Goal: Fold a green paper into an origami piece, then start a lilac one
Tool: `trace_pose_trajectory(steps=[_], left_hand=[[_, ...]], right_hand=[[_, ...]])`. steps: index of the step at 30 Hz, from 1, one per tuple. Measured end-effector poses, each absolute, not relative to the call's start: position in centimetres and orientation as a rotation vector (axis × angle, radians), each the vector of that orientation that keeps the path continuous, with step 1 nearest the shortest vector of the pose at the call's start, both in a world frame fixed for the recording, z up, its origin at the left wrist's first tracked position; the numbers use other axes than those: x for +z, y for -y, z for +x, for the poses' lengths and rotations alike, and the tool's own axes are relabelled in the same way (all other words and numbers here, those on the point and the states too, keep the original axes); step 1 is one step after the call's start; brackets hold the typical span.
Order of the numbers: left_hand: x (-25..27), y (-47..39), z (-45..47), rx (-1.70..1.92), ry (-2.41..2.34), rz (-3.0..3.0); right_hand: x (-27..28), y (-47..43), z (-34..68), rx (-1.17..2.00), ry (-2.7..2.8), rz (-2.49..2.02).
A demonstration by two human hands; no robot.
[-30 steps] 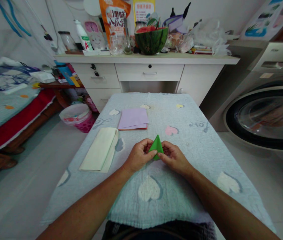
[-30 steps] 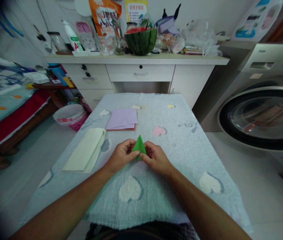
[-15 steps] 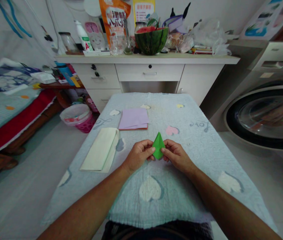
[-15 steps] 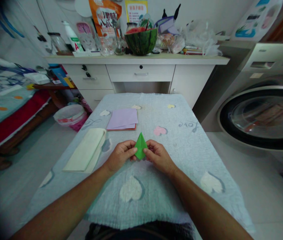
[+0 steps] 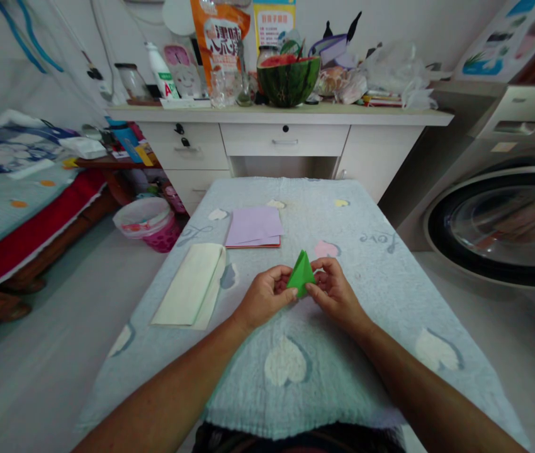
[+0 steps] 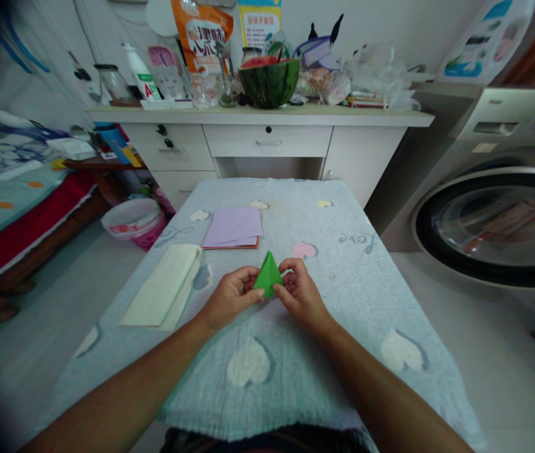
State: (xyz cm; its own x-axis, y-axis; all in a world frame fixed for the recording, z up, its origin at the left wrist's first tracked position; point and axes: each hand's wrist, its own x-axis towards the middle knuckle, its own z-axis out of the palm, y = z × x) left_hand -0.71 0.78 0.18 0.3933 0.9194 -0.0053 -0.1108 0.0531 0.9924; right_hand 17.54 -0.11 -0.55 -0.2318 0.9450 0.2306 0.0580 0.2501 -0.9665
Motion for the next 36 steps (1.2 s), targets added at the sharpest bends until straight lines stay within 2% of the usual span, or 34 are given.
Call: trace_pose_trajectory(steps=[4, 9, 21, 28, 36], left_hand=[[0.0, -0.8, -0.9, 0.958, -0.904, 1.389], [0.5, -0.7, -1.0, 0.997, -0.984, 1.517], [0.6, -0.6, -0.7, 1.063, -0.82, 1.228], [1.3, -0.8, -0.9, 1.076, -0.806, 1.223], [1.2, -0.8, -0.7, 1.056, -0.795, 1.245]], right_hand=[[-0.3, 0.1, 17.6, 0.874, 1.702, -0.995], [0.1, -0.1, 17.6, 0.761, 1.765, -0.96], [0.3, 0.1, 17.5, 0.76, 1.831, -0.926], [0.6, 0.2, 17.4, 0.691, 1.878, -0.905], [1.8, 0.7, 17.6, 0.78, 1.871, -0.917]])
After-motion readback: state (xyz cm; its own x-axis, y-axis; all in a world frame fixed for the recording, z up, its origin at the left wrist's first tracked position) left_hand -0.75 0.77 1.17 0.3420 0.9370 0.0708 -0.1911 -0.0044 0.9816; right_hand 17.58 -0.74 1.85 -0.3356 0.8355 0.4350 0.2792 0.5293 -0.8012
